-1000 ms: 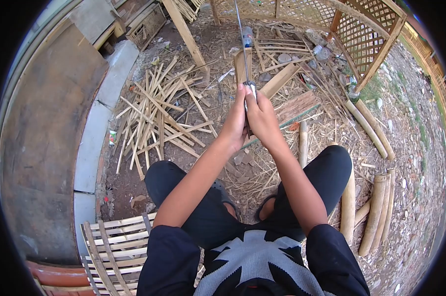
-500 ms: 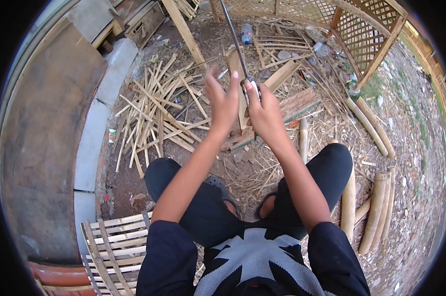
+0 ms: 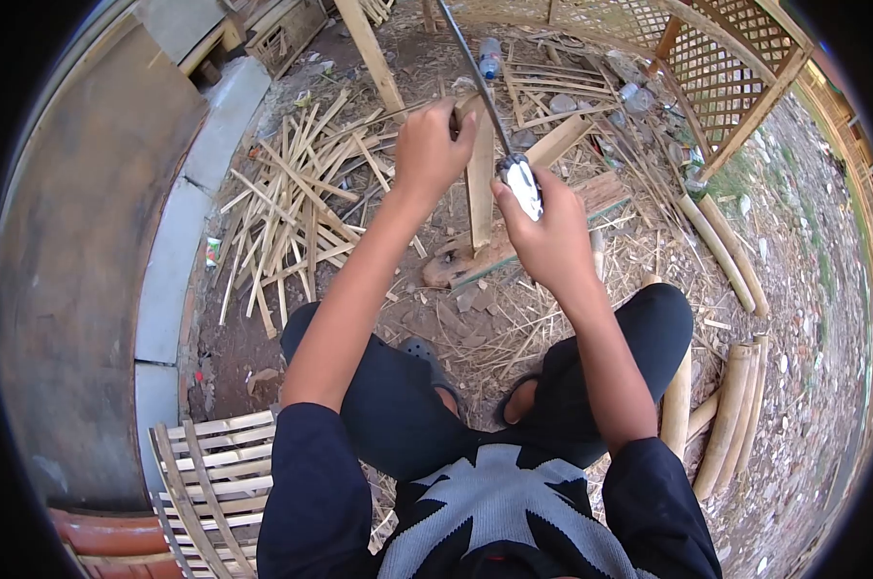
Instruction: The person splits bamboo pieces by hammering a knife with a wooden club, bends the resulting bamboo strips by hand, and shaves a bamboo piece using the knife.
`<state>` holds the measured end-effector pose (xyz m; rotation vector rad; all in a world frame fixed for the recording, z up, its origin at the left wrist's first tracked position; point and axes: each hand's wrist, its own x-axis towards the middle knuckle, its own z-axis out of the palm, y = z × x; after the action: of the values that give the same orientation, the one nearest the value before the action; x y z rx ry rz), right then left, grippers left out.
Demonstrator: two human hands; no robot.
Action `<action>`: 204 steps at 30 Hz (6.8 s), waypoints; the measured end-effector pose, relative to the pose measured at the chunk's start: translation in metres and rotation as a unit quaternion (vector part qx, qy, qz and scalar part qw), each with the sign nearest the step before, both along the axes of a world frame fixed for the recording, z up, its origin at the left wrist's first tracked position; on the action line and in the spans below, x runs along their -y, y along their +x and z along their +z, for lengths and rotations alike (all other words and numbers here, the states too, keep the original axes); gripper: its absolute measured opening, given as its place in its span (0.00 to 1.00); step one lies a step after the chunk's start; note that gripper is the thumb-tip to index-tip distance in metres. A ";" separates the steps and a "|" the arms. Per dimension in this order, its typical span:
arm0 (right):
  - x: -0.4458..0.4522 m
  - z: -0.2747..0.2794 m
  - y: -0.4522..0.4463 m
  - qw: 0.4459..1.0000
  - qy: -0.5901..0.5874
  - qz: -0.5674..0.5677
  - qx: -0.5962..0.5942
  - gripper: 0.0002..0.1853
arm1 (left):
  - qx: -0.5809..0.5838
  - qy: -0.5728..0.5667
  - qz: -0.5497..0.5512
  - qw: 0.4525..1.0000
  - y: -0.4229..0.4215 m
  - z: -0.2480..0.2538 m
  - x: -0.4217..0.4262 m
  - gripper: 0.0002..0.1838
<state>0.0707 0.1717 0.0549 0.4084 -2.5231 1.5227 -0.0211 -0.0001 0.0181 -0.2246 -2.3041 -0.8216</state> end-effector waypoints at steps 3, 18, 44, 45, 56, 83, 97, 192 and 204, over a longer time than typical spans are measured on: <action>-0.002 -0.012 -0.003 0.998 0.026 -0.015 -0.064 0.17 | 0.022 -0.001 0.002 1.000 0.000 0.001 0.000 0.13; -0.003 -0.012 -0.008 1.000 0.004 0.001 -0.006 0.15 | 0.073 -0.005 0.007 0.997 -0.002 0.007 0.004 0.16; 0.016 -0.007 -0.011 0.999 -0.001 0.006 -0.045 0.17 | 0.015 -0.010 0.025 1.000 -0.001 0.000 0.017 0.16; 0.016 -0.008 -0.012 0.999 -0.003 0.005 -0.044 0.17 | 0.015 -0.011 0.026 1.000 -0.001 0.000 0.016 0.16; 0.020 -0.005 -0.012 0.999 -0.007 -0.003 -0.047 0.16 | 0.080 0.007 0.019 0.997 0.004 0.007 0.015 0.16; 0.026 -0.014 -0.019 0.996 -0.084 0.001 -0.013 0.17 | 0.068 0.001 0.029 0.997 0.007 0.004 0.014 0.16; 0.025 -0.016 -0.026 0.999 -0.030 0.021 0.013 0.18 | 0.005 0.003 0.023 1.000 0.003 -0.005 0.016 0.17; 0.003 -0.008 -0.057 0.988 0.144 0.045 -0.041 0.29 | 0.313 0.561 -0.098 0.760 0.097 0.009 -0.069 0.24; 0.007 -0.014 -0.057 0.989 -0.038 0.124 0.071 0.29 | 0.275 0.519 -0.120 0.801 0.102 0.009 -0.060 0.21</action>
<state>0.0140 0.1649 0.0408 0.6449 -2.5906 1.7886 0.0806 0.0598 0.0274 0.2654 -1.9269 -2.3836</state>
